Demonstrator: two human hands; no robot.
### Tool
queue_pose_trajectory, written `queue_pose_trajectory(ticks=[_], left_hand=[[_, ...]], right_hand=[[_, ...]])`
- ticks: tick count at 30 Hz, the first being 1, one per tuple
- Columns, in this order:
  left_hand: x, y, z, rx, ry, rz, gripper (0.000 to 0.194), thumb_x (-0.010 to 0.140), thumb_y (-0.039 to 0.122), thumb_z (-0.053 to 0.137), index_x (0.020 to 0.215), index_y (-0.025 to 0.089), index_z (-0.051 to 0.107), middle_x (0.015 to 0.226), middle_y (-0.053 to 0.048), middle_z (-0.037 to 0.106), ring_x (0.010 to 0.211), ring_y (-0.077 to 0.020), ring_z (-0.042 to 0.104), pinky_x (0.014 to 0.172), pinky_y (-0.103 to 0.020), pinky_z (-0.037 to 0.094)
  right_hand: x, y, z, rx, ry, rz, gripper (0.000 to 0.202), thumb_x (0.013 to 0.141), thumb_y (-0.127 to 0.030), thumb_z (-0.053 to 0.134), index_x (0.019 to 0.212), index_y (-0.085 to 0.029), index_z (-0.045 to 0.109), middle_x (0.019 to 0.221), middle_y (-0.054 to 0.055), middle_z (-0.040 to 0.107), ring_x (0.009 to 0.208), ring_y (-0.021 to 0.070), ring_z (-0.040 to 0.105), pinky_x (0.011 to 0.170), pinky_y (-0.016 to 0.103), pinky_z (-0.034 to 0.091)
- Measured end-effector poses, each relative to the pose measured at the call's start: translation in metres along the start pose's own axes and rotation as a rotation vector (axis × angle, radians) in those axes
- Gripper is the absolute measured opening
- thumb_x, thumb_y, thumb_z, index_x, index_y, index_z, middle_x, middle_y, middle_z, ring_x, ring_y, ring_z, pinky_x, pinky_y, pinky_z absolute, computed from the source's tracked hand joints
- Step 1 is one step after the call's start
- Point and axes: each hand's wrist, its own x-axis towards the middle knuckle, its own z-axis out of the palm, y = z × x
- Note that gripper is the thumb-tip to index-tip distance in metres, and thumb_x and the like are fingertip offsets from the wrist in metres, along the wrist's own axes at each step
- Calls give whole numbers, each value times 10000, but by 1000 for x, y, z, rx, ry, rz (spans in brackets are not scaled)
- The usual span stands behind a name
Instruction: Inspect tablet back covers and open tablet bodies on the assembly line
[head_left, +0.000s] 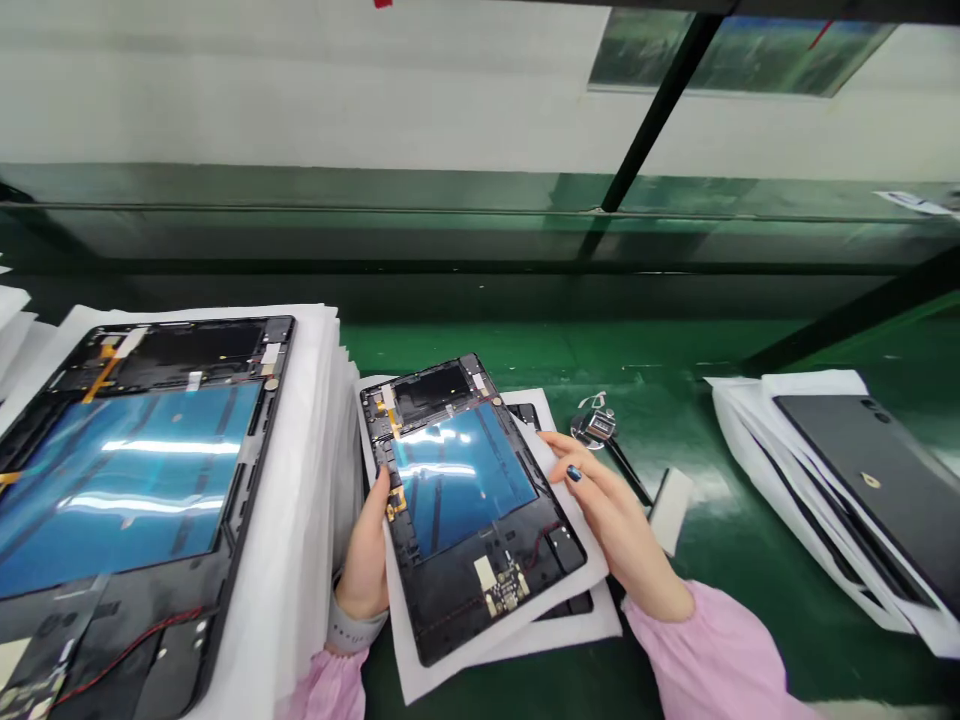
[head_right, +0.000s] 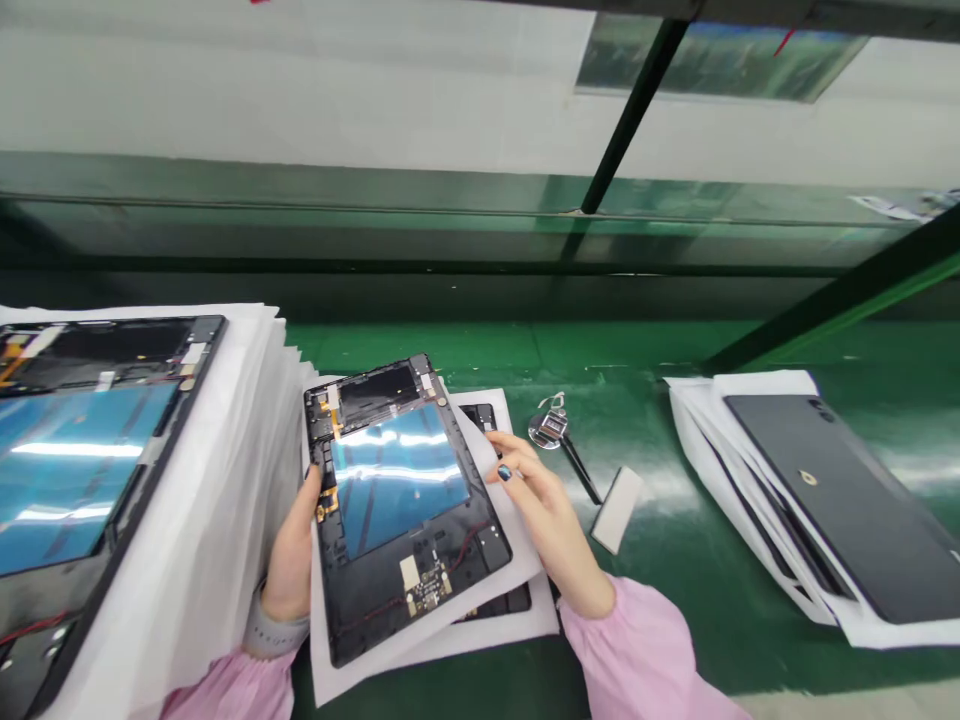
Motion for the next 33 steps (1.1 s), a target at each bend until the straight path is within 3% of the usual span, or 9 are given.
queue_pose_trajectory(ticks=[4,6,11,23,25,29,31,33], left_hand=[[-2,1,8,-81,-99,-47,540,1013,437,292,1409,226,593,1134,-80,786,1236,-325,635,1090,-478,473],[-2,1,10,-105,-105,-72,583,1022,442,218,1440,226,560,1149,-77,781,1258,-317,620,1108,-466,454],[-1,1,13,-138,-95,-49,573,1027,465,197,1472,298,517,1137,-32,786,1273,-280,612,1123,-412,436],[-3,1,12,-86,-68,-71,545,1022,385,239,1487,269,498,1095,-42,798,1222,-305,647,1088,-448,480],[-2,1,12,-78,-63,-65,535,1023,392,257,1490,278,492,1097,-36,798,1217,-308,651,1083,-450,486],[-1,4,18,-65,-55,-53,536,1029,368,238,1501,278,474,1097,-29,798,1213,-300,654,1084,-439,484],[-1,4,20,-54,-62,-55,546,1032,341,209,1505,261,470,1096,-37,798,1214,-299,653,1088,-442,480],[-2,3,19,-38,-74,-59,547,1034,332,202,1504,256,471,1101,-41,796,1222,-297,648,1097,-443,471]], right_hand=[[-2,-4,5,253,-201,197,343,871,-555,687,774,-228,666,854,22,605,798,210,581,762,324,486],[-3,-6,7,301,-254,237,334,843,-548,725,782,-223,674,763,-4,577,725,186,544,719,299,474],[-4,-10,6,332,-290,245,302,812,-498,778,782,-210,694,789,0,616,764,180,547,733,282,459],[-7,-11,5,272,-249,204,271,817,-481,775,814,-219,705,850,14,679,838,204,628,813,318,510],[-7,-11,6,311,-245,206,272,809,-450,787,959,-242,700,933,19,708,891,218,665,843,335,529],[-6,-13,6,464,-180,268,705,792,-429,782,1401,-310,447,1096,47,733,917,249,723,826,382,571],[-4,-14,5,500,-138,319,779,799,-423,761,1464,-314,370,1052,40,756,875,248,741,798,379,581],[-3,-14,4,522,-124,377,720,807,-418,749,1439,-296,428,994,33,777,863,243,752,802,369,581]])
